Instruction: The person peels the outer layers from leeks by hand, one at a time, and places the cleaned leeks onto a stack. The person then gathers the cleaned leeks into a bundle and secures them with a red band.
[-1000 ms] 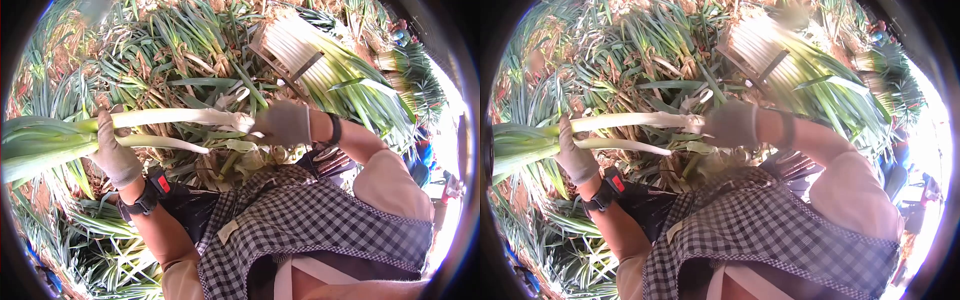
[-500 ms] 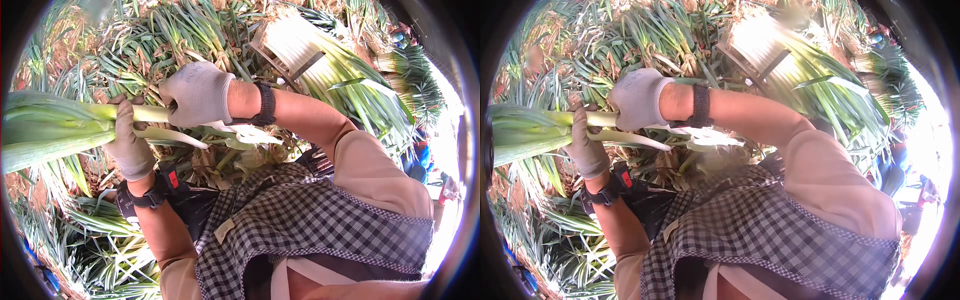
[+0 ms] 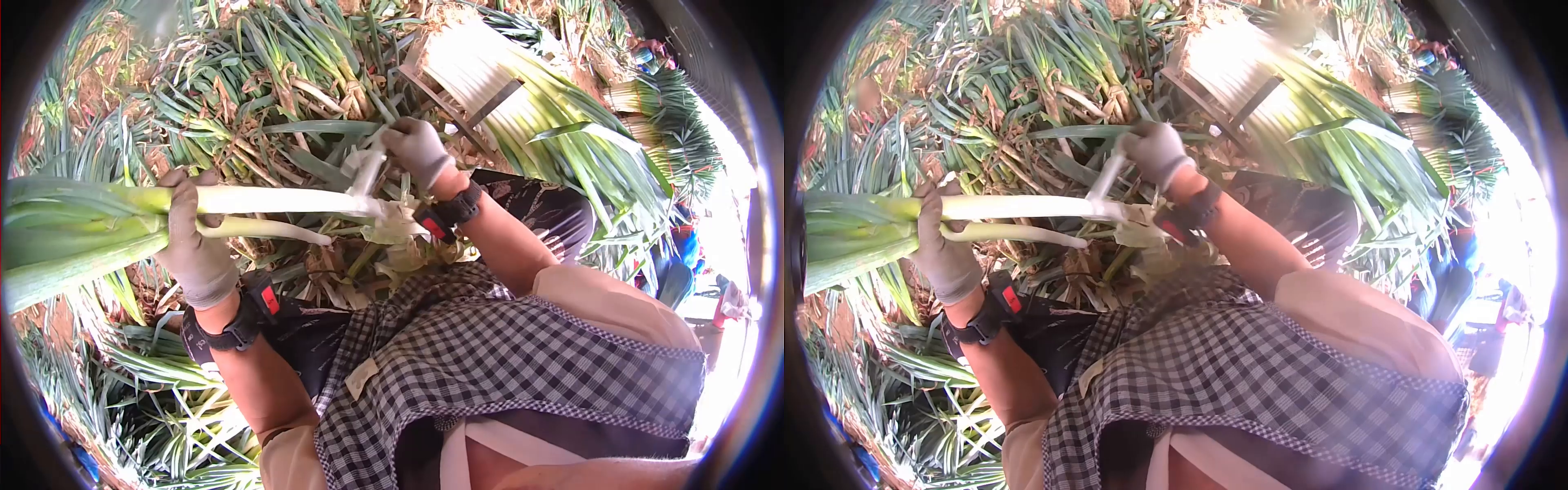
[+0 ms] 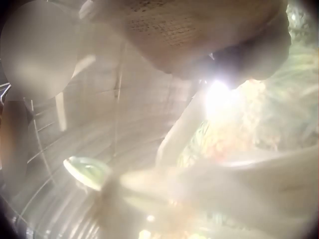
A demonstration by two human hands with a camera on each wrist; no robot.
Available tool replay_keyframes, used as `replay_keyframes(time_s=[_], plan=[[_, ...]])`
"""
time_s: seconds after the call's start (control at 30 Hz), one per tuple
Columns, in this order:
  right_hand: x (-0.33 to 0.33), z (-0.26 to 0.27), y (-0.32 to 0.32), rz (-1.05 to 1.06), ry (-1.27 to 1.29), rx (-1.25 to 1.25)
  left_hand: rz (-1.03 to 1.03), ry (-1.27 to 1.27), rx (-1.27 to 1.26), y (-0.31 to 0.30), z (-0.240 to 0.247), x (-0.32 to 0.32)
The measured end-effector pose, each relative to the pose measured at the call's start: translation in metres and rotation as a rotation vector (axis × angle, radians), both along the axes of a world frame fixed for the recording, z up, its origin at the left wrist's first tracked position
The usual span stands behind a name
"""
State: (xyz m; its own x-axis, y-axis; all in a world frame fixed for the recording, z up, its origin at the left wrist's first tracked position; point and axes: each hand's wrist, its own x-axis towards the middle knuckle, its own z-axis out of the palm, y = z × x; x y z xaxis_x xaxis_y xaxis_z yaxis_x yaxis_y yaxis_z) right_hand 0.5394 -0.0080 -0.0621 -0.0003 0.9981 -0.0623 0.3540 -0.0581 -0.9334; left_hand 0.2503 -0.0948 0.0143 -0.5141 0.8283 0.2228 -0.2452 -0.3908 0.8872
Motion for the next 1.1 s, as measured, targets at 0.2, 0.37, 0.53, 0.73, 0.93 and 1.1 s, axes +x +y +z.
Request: replay_keyframes(time_s=[0.2,0.37,0.53,0.73,0.93,1.1], plan=[[0.058,-0.012,-0.008,0.113,-1.050,-0.090,-0.077,0.021,0.028,-0.009,-0.006,-0.024],[-0.009,0.089,-0.039,0.665,-0.248,0.045,-0.326,-0.097,0.108,-0.014,-0.004,-0.027],[-0.052,0.107,-0.056,1.004,-0.125,-0.068,-0.325,-0.092,0.170,-0.012,-0.001,-0.013],[-0.061,0.088,-0.071,0.980,-0.052,-0.161,-0.449,-0.177,0.230,-0.015,-0.006,-0.016],[-0.064,0.081,-0.078,0.997,-0.155,-0.012,-0.526,-0.068,0.228,-0.019,-0.005,-0.013],[-0.068,0.072,-0.080,1.015,-0.220,-0.015,-0.517,-0.034,0.184,-0.023,-0.001,-0.007]])
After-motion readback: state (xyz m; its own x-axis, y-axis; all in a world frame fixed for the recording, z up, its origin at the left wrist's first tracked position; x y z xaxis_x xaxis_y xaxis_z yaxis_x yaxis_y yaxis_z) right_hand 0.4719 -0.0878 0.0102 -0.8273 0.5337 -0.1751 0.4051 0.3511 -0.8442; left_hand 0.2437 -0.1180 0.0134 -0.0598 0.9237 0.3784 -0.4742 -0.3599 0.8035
